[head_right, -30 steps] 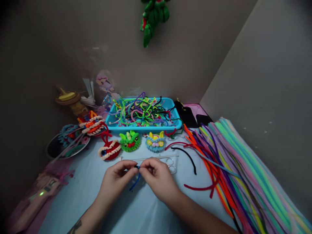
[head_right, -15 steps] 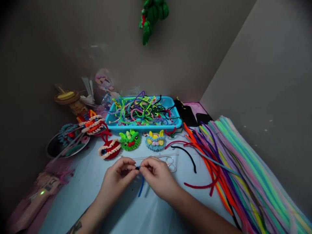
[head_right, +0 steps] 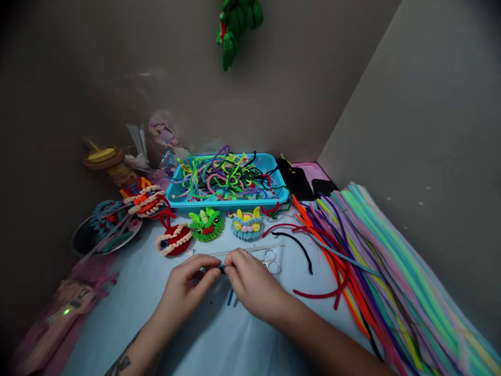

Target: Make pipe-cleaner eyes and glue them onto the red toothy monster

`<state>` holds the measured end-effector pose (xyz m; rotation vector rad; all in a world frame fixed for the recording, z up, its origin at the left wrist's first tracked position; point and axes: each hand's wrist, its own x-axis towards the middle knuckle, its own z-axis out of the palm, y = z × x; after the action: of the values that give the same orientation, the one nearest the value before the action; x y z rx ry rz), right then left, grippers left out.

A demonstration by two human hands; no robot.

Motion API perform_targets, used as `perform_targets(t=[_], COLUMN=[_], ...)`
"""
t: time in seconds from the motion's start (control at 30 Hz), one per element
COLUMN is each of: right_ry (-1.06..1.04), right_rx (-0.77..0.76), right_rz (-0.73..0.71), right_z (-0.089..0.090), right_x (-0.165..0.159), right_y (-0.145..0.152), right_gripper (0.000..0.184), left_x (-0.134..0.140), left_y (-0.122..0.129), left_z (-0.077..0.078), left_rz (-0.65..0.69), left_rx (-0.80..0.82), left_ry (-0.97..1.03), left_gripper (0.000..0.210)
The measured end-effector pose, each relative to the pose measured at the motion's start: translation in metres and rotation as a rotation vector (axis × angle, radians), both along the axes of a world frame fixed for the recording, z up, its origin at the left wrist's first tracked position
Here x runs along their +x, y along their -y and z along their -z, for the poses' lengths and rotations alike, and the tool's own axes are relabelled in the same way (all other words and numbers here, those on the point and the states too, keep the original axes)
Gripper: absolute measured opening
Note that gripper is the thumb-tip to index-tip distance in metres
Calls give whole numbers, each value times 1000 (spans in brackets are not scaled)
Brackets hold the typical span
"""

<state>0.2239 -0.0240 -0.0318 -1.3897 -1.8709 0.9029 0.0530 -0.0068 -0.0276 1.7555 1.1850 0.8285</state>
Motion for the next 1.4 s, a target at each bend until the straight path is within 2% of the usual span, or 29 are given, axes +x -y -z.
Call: perform_targets(t=[0.1,0.33,0.6,0.73,0.9,0.97,1.03,1.13,1.27,1.4], right_ry=[0,-95,-44,-150,-317,-352,-374,-384,-333,-241], right_rx=[1,-39,23,11,-32,-61,-99,-133,-102,-57], right_rz=[5,90,46,89,162,157,142,118,110,119], right_z=[-2,0,0,3,4,5,8,10,5,-1], right_x=[0,-2,-3,-5,-8,-8,-8,-6,-5,-3], right_y=[0,0,1,-1,-5,-5,-5,-6,-7,-6], right_gripper=[12,11,12,13,11,10,10,9,11,11], left_x=[0,2,2,7,16,17,16,14,11,8], left_y=[0,2,2,3,5,5,5,4,4,5], left_z=[0,2,3,2,5,6,7,5,1,0], left_rz=[28,-11,-48,-81,46,69,76,59,22,35], left_rx=[14,34,16,-120,-469,-516,-485,-343,-137,-19], left_ry=[-35,-5,-4,113,293,293,255,160,16,-96], left_gripper=[13,9,5,13,22,20,16,16,19,19])
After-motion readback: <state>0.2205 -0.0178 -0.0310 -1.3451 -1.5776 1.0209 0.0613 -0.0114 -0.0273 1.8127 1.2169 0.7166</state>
